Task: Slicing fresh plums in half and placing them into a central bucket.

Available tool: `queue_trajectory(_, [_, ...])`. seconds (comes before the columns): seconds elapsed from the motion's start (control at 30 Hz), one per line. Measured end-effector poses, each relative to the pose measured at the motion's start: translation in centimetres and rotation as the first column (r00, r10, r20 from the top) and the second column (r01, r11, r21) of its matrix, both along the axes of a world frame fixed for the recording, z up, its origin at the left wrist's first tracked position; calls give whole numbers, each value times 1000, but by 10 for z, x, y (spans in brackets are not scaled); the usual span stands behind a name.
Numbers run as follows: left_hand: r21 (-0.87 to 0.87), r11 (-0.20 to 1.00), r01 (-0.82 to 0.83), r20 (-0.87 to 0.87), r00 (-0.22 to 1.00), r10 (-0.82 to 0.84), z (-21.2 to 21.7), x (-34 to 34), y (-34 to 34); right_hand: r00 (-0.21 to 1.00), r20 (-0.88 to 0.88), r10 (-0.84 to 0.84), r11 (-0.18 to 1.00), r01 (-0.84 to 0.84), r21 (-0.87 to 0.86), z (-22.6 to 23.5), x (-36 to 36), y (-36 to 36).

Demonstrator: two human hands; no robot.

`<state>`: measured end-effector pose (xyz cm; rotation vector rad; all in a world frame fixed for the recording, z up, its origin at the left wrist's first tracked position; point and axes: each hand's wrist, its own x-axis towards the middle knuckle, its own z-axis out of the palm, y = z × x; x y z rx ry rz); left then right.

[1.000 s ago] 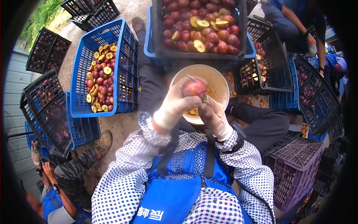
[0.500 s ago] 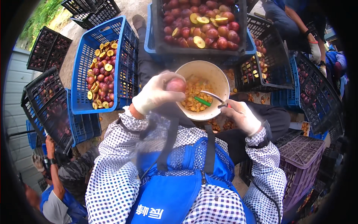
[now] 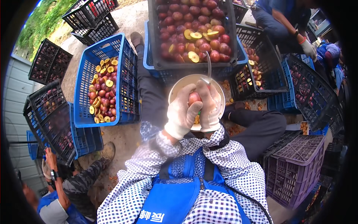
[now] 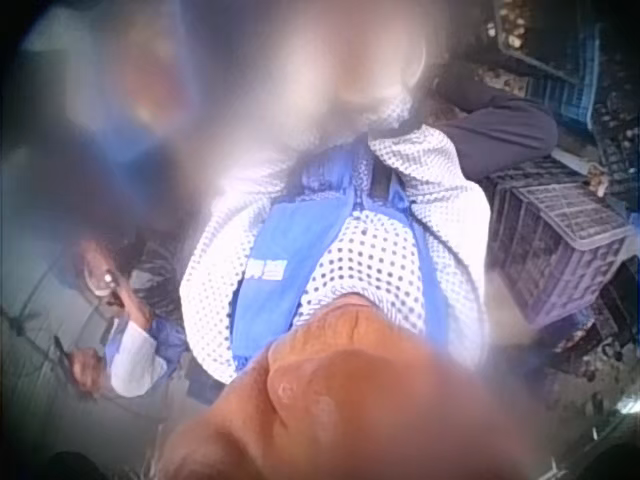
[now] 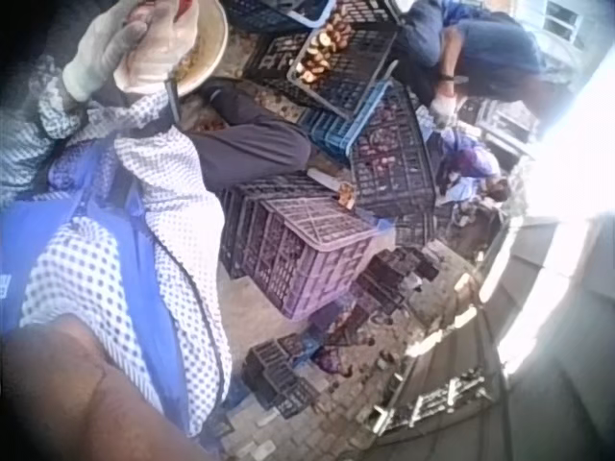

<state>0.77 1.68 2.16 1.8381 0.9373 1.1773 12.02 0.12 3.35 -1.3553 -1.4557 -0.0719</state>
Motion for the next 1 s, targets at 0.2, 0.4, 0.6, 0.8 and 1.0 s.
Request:
queue_trajectory(0.2, [-66, 994, 89, 108, 991, -82, 0, 4, -2, 975, -221, 12, 980, -55, -190, 12, -8, -3])
queue_trajectory(0.4, [-606, 730, 316, 452, 892, -11, 7, 2, -3, 584, -809, -67, 982, -105, -157, 4, -21, 1])
queue_trajectory(0.6, [-554, 789, 264, 417, 909, -11, 0, 13, -3, 563, -821, -99, 972, -123, -201, 6, -11, 0])
queue_trajectory(0.8, [-329, 919, 218, 245, 959, -140, -11, 15, -1, 910, -406, -88, 960, -31, -278, -10, 8, -2])
queue_trajectory(1.0, [-313, 943, 113, 253, 967, -32, -15, 24, -2, 641, -753, -147, 979, -16, -205, -4, -10, 3])
